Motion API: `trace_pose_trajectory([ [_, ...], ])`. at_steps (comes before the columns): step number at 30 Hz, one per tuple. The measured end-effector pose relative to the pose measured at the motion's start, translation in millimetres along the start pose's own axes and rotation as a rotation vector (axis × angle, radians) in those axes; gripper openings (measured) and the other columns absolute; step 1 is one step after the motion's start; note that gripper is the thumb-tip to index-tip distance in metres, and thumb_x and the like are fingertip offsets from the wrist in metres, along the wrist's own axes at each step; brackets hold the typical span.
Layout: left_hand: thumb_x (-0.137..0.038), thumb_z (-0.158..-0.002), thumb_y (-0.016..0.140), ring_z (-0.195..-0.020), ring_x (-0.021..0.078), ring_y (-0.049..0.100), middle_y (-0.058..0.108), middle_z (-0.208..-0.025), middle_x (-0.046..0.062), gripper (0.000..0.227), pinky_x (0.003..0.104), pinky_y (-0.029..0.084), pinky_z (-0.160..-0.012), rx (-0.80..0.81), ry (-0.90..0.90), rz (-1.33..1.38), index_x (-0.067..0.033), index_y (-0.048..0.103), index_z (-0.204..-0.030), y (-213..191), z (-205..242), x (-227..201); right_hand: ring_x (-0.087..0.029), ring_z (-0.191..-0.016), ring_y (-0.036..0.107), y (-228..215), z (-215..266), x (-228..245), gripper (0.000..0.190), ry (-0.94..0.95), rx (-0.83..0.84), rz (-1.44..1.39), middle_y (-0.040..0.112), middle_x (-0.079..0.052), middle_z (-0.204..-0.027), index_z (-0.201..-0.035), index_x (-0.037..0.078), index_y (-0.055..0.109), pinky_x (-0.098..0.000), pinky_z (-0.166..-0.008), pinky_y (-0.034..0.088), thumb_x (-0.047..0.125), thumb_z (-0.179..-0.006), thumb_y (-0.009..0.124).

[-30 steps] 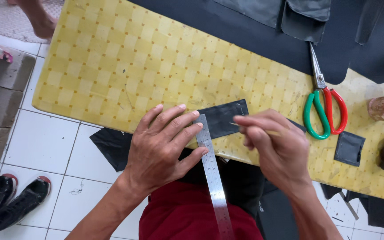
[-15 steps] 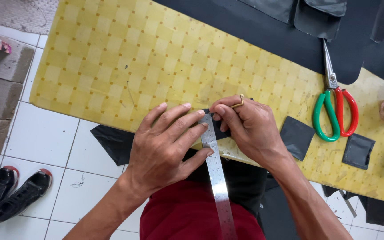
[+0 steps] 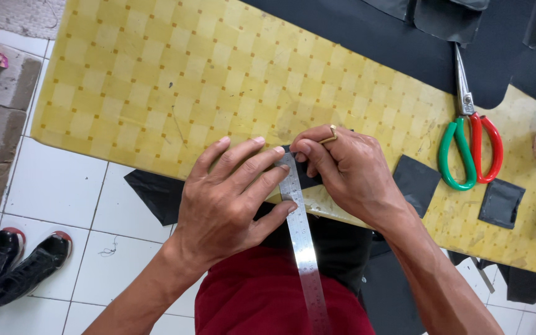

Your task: The person uses a metal ruler and a small awl to mark straight lines on small black leather pieces. They align the ruler on the leather and press the awl along the edge to create guide marks.

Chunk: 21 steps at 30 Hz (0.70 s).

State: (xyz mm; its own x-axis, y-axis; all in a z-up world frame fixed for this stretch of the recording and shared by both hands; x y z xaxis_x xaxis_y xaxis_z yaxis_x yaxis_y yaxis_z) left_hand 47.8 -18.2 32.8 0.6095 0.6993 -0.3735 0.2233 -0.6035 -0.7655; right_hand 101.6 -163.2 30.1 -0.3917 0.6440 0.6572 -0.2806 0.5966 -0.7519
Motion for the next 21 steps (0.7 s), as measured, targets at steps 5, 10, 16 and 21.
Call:
trace_pose_trajectory([
  [5,-0.039,-0.09,0.07,-0.114,0.0253,0.061,0.068,-0.118,0.003,0.031,0.042,0.038,-0.101,0.001,0.001,0.001,-0.0115,0.073,-0.102,-1,-1,-1,-0.012,-0.059,0.062,1,0,-2,0.018,0.003,-0.005,-0.021,0.067,0.001,-0.079,-0.096,0.007,0.064,-0.0277,-0.063,0.049,0.013,-0.101,0.048],
  [10,-0.039,-0.089,0.072,-0.113,0.0265,0.062,0.069,-0.117,0.005,0.032,0.043,0.039,-0.101,-0.007,-0.008,0.01,-0.0104,0.072,-0.103,0,-1,-2,-0.011,-0.058,0.062,0,0,-4,0.018,0.025,0.003,-0.032,0.064,0.001,-0.075,-0.096,0.006,0.063,-0.0275,-0.058,0.049,0.016,-0.101,0.049],
  [16,-0.038,-0.089,0.072,-0.113,0.0268,0.062,0.069,-0.116,0.005,0.031,0.043,0.039,-0.1,-0.018,0.001,0.021,-0.0103,0.071,-0.102,-2,-2,-2,-0.008,-0.052,0.061,-10,20,-1,0.021,0.041,-0.073,-0.166,0.066,-0.002,-0.079,-0.09,0.003,0.066,-0.0212,-0.052,0.049,0.011,-0.1,0.049],
  [21,-0.038,-0.089,0.071,-0.113,0.0263,0.062,0.069,-0.116,0.004,0.03,0.043,0.039,-0.101,-0.011,-0.011,0.017,-0.0113,0.071,-0.103,-1,-2,-2,-0.008,-0.054,0.059,-4,23,-3,0.02,0.024,-0.059,-0.146,0.064,-0.001,-0.076,-0.091,0.004,0.065,-0.0235,-0.056,0.049,0.011,-0.1,0.049],
])
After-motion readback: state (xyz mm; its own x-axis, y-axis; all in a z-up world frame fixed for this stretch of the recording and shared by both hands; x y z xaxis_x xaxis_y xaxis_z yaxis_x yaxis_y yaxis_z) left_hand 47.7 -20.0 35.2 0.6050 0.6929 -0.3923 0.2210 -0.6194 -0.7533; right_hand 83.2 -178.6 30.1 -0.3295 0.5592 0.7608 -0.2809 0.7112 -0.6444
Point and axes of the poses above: each hand's wrist, its own z-axis away from the middle knuckle, its own y-axis out of the palm, x = y × z, the point moved 6 cm from there along -z, towards the middle knuckle
